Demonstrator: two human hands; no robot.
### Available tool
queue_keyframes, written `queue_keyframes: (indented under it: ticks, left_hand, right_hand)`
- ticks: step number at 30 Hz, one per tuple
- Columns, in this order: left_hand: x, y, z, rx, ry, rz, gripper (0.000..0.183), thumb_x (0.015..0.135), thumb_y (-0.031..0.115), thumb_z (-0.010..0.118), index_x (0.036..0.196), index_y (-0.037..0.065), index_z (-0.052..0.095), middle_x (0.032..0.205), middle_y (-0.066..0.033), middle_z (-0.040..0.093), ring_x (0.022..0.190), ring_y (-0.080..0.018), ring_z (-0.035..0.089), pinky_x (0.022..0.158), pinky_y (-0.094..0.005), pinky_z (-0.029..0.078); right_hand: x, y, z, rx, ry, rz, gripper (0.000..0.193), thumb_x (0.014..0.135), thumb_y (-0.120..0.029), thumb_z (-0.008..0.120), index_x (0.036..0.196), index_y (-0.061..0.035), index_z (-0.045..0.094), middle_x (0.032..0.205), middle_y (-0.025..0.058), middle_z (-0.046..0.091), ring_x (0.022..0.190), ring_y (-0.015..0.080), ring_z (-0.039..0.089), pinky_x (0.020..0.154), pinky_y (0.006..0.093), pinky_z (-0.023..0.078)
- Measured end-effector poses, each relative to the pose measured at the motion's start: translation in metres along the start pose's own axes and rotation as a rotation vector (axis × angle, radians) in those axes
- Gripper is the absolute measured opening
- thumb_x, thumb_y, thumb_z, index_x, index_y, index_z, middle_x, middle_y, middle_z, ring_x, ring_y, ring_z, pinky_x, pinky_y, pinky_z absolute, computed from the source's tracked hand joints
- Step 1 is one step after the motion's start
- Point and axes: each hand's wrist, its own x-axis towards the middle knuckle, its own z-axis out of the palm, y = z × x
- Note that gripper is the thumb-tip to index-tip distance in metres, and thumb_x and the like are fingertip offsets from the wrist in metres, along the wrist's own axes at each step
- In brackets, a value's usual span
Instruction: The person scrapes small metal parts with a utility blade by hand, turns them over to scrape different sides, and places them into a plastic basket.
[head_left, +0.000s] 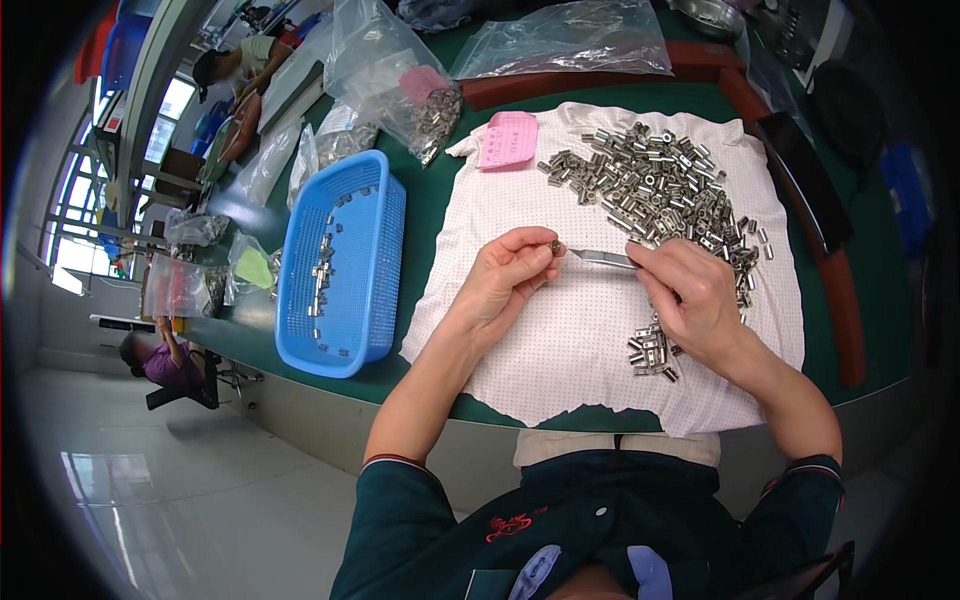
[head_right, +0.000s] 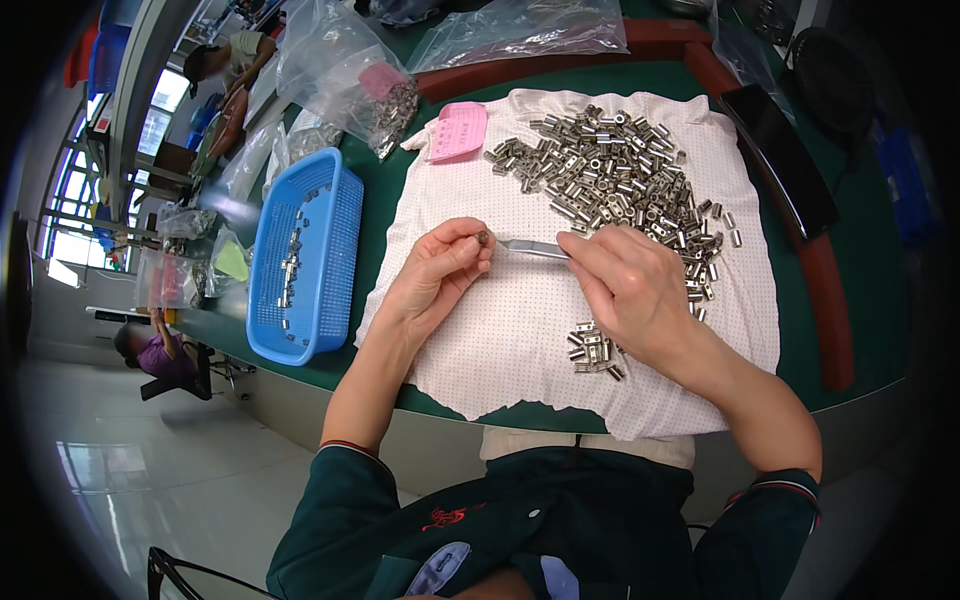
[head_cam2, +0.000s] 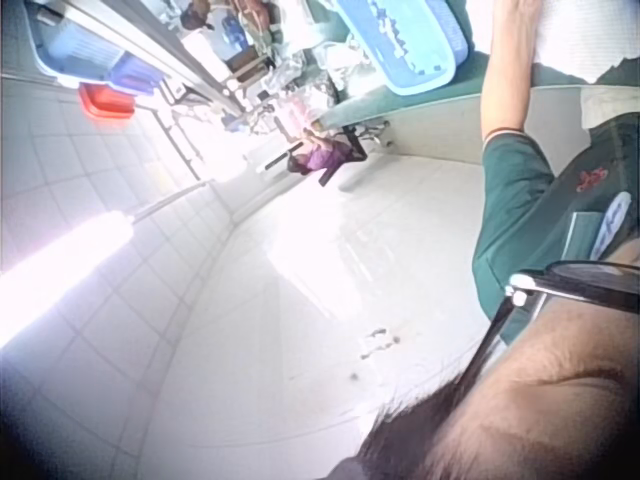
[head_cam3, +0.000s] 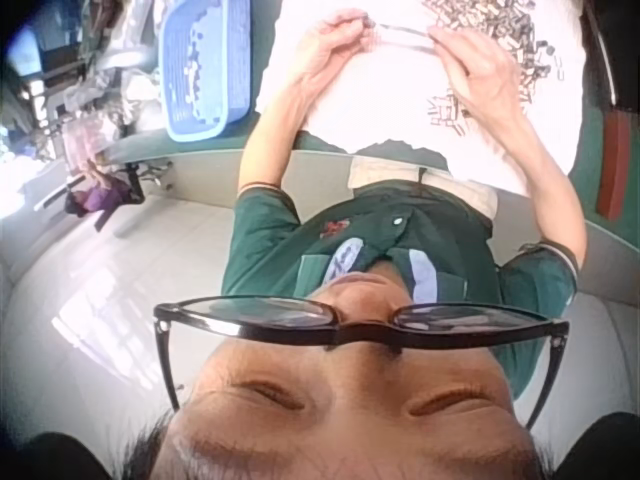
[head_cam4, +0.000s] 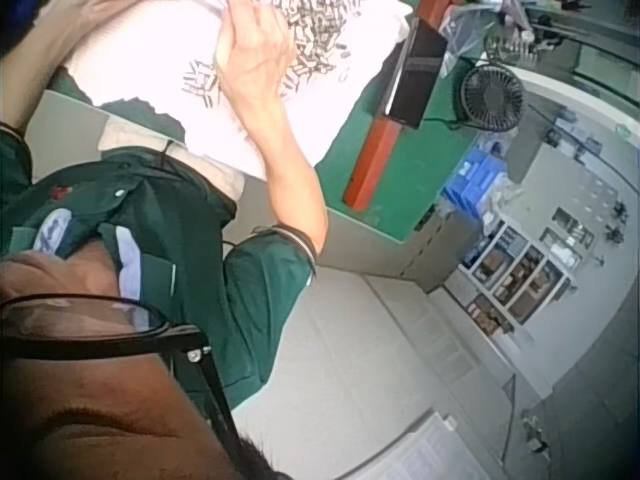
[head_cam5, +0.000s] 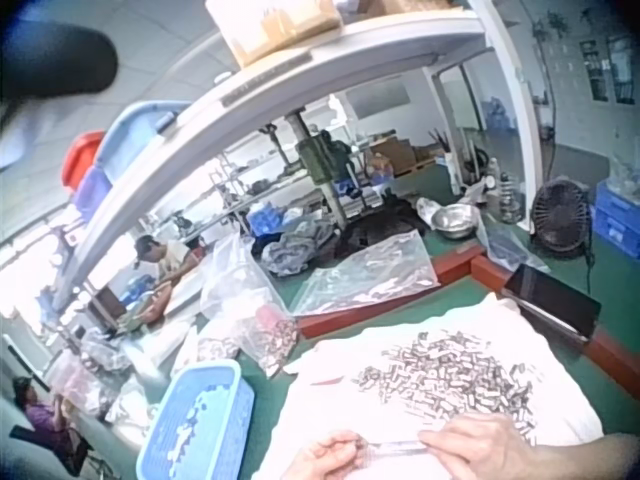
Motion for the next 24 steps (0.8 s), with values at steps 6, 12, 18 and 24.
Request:
queue_keyframes:
  ticks: [6, 12, 18, 24]
  left_hand:
    - [0.0019, 0.0007, -0.0050, -0.113, -0.066, -0.045, 0.019, 0.085, 0.007, 0.054, 0.102, -0.002, 0.054, 0.088, -0.0088, 0.059, 0.075, -0.0111, 0.056, 0.074, -0.0219, 0.047]
    - [0.0007, 0.0006, -0.0025, -0.088, -0.039, -0.062, 0.019, 0.085, 0.007, 0.054, 0.102, -0.002, 0.054, 0.089, -0.0089, 0.059, 0.076, -0.0110, 0.056, 0.075, -0.0221, 0.047]
    - [0.0003, -0.0007, 0.0020, -0.009, -0.040, -0.041, 0.017, 0.082, 0.005, 0.057, 0.098, 0.001, 0.055, 0.087, -0.0081, 0.058, 0.075, -0.0112, 0.056, 0.073, -0.0207, 0.048]
    - [0.0001, -0.0014, 0.0012, 0.067, -0.047, 0.003, 0.019, 0.078, -0.001, 0.060, 0.096, 0.001, 0.056, 0.089, -0.0075, 0.060, 0.077, -0.0118, 0.058, 0.074, -0.0212, 0.049]
  right_hand:
    - [0.0000, 0.0005, 0.0003, 0.002, 0.017, -0.009, 0.021, 0.070, 0.004, 0.059, 0.090, 0.0016, 0.061, 0.064, 0.0101, 0.053, 0.057, 0.0228, 0.053, 0.051, 0.0313, 0.042]
    - [-0.0008, 0.0001, 0.0002, 0.003, -0.001, 0.003, 0.021, 0.070, 0.004, 0.059, 0.091, 0.0013, 0.061, 0.065, 0.0102, 0.053, 0.057, 0.0229, 0.053, 0.051, 0.0315, 0.042]
    - [-0.0016, 0.0005, 0.0019, 0.012, 0.010, -0.018, 0.021, 0.071, 0.001, 0.060, 0.091, -0.0002, 0.062, 0.065, 0.0095, 0.053, 0.058, 0.0226, 0.054, 0.050, 0.0319, 0.042]
    - [-0.0025, 0.0008, 0.0025, -0.011, -0.013, -0.015, 0.020, 0.072, -0.002, 0.060, 0.092, -0.0013, 0.062, 0.066, 0.0088, 0.053, 0.059, 0.0224, 0.054, 0.050, 0.0326, 0.043]
